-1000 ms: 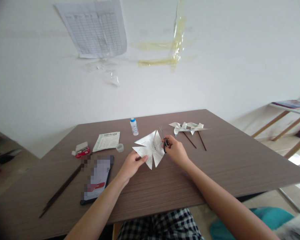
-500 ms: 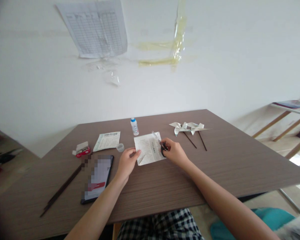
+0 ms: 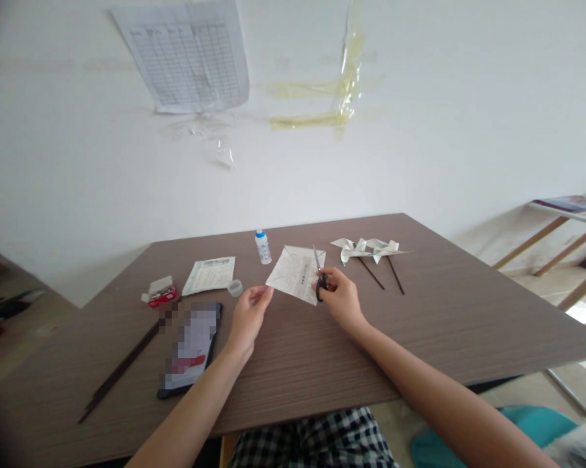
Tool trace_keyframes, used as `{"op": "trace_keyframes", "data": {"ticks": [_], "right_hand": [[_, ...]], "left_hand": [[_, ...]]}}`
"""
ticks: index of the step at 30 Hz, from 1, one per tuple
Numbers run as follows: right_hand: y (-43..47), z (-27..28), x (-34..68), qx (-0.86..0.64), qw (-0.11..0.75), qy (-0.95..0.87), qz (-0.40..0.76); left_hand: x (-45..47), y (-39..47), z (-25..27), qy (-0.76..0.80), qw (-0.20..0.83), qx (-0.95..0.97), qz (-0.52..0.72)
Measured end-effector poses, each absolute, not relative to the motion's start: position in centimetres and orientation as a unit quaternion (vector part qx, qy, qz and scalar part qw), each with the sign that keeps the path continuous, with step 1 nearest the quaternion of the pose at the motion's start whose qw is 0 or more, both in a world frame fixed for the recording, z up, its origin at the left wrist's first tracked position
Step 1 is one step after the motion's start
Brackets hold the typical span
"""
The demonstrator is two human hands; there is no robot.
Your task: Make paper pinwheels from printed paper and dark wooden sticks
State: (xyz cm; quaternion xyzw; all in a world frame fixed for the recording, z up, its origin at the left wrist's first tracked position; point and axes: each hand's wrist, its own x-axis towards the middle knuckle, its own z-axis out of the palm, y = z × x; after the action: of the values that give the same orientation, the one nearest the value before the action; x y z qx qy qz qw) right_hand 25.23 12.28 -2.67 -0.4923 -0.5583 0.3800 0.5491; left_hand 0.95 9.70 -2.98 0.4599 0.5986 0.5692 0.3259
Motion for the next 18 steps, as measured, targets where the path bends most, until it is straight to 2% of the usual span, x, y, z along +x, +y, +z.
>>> {"op": "trace_keyframes", "data": {"ticks": [11, 18], "right_hand": [[11.3, -2.9, 23.8, -0.451, 0.627, -0.502, 0.389], [11.1, -3.0, 23.3, -0.44, 0.607, -0.502, 0.432]], "left_hand": [[2.7, 8.7, -2.7, 0.536, 0.368, 0.518, 0.556], [3.0, 8.5, -3.0, 0.515, 0.376, 0.53, 0.559]]}}
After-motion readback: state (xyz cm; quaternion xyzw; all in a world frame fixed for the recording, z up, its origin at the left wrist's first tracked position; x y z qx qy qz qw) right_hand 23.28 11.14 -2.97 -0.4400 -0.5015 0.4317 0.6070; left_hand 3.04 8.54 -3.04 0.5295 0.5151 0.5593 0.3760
